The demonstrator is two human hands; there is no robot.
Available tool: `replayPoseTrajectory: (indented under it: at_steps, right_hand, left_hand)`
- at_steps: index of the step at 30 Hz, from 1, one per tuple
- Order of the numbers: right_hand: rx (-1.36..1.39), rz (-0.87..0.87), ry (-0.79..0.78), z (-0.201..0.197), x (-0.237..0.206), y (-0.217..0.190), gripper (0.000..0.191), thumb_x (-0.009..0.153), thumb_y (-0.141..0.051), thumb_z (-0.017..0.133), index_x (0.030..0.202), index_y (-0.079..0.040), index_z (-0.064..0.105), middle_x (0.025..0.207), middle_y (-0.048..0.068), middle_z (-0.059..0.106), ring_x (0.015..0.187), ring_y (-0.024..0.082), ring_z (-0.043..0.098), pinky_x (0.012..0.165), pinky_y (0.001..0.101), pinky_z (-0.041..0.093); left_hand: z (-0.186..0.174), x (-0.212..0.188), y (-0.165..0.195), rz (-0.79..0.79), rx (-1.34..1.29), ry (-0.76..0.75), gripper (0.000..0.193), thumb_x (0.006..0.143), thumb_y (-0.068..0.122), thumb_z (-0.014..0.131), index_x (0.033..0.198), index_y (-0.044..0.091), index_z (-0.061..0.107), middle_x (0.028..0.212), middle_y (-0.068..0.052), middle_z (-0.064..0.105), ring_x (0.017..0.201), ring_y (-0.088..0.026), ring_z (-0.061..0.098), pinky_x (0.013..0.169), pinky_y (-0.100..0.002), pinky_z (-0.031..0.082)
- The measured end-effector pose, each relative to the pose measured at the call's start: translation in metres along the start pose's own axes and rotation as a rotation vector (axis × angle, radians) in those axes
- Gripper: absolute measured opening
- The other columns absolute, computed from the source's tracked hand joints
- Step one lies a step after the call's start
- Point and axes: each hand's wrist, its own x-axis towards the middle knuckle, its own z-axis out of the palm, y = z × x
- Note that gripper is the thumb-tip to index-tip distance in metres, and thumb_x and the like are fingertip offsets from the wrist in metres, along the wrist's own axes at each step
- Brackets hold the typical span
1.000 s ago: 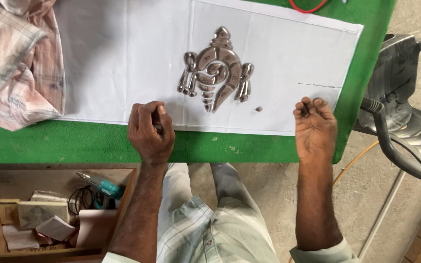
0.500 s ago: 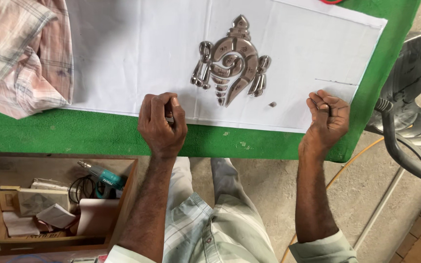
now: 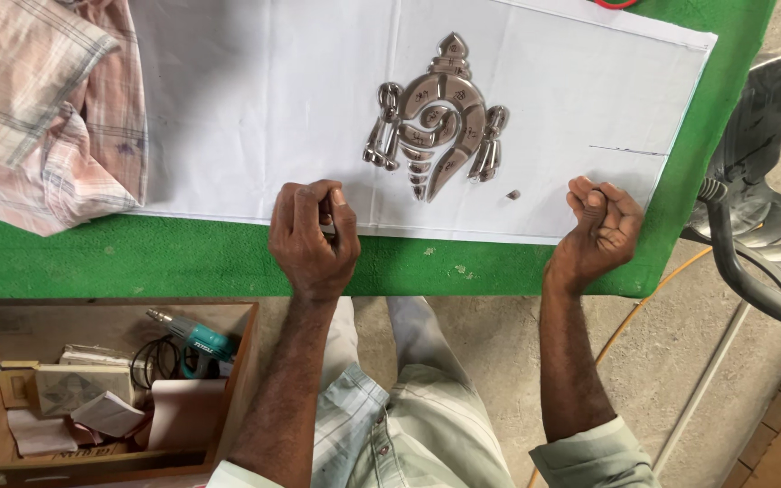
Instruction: The person places metal segments onto a paper guide to assemble a decorative plaque and wipes the surface with a cloth.
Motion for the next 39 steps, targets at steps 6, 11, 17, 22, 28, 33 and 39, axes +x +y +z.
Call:
replayPoseTrajectory:
  at_steps: [6, 11, 17, 22, 28, 33, 39]
  right_hand:
    - [0.027, -0.018, 0.021, 0.001, -0.007, 0.001, 0.008, 0.107, 0.004, 0.068, 0.115, 0.005, 0.065, 0.100, 0.018, 0.073, 0.090, 0.022, 0.076, 0.079, 0.0339, 0.068]
    - [-0.018, -0.026, -0.069, -0.003, -0.019, 0.001, 0.012, 0.102, 0.008, 0.073, 0.112, 0.005, 0.068, 0.104, 0.018, 0.074, 0.093, 0.020, 0.076, 0.082, 0.0317, 0.068]
    - [-0.115, -0.014, -0.183, -0.005, -0.021, 0.000, 0.019, 0.100, 0.008, 0.074, 0.116, 0.004, 0.065, 0.110, 0.018, 0.074, 0.103, 0.021, 0.076, 0.087, 0.0291, 0.065]
    - [-0.222, -0.074, -0.252, -0.010, -0.018, 0.005, 0.011, 0.106, 0.008, 0.065, 0.117, 0.006, 0.069, 0.115, 0.018, 0.068, 0.104, 0.023, 0.075, 0.088, 0.0328, 0.069]
    - [-0.082, -0.044, -0.236, -0.007, -0.015, 0.013, 0.009, 0.112, 0.003, 0.060, 0.120, 0.003, 0.057, 0.112, 0.015, 0.069, 0.097, 0.018, 0.072, 0.082, 0.0284, 0.065]
    - [-0.047, -0.028, -0.275, -0.006, -0.011, 0.013, 0.015, 0.108, 0.007, 0.062, 0.120, 0.003, 0.054, 0.108, 0.018, 0.072, 0.101, 0.023, 0.075, 0.086, 0.0336, 0.067]
    - [-0.038, -0.051, -0.327, -0.014, -0.008, 0.018, 0.015, 0.102, 0.009, 0.070, 0.115, 0.006, 0.063, 0.105, 0.021, 0.074, 0.101, 0.028, 0.077, 0.087, 0.0360, 0.069]
  left_hand:
    - [0.002, -0.003, -0.002, -0.015, -0.032, -0.010, 0.003, 0.100, 0.003, 0.062, 0.101, 0.005, 0.064, 0.084, -0.003, 0.054, 0.071, -0.013, 0.052, 0.058, -0.031, 0.045]
    - [0.003, -0.005, -0.006, -0.005, -0.056, -0.018, 0.005, 0.100, 0.001, 0.061, 0.101, 0.004, 0.065, 0.086, -0.003, 0.056, 0.071, -0.012, 0.053, 0.058, -0.028, 0.046]
    - [-0.003, -0.005, -0.001, 0.000, -0.033, -0.030, 0.006, 0.099, -0.002, 0.063, 0.101, 0.003, 0.065, 0.084, -0.003, 0.056, 0.072, -0.013, 0.053, 0.060, -0.031, 0.045]
    - [-0.002, -0.004, 0.000, 0.003, -0.022, -0.033, 0.006, 0.099, -0.001, 0.064, 0.102, 0.004, 0.065, 0.086, -0.003, 0.058, 0.072, -0.013, 0.053, 0.060, -0.030, 0.046]
    - [-0.002, -0.005, -0.001, -0.006, -0.006, -0.022, 0.007, 0.097, -0.001, 0.065, 0.102, 0.004, 0.067, 0.083, -0.002, 0.057, 0.071, -0.013, 0.053, 0.057, -0.030, 0.044]
    - [-0.003, -0.005, 0.000, -0.020, 0.001, -0.032, 0.006, 0.097, -0.001, 0.065, 0.101, 0.004, 0.066, 0.083, -0.003, 0.056, 0.071, -0.013, 0.053, 0.059, -0.031, 0.045]
    - [-0.002, -0.008, -0.005, -0.015, 0.005, -0.035, 0.006, 0.097, -0.001, 0.064, 0.102, 0.003, 0.066, 0.083, -0.003, 0.057, 0.070, -0.012, 0.053, 0.057, -0.029, 0.044]
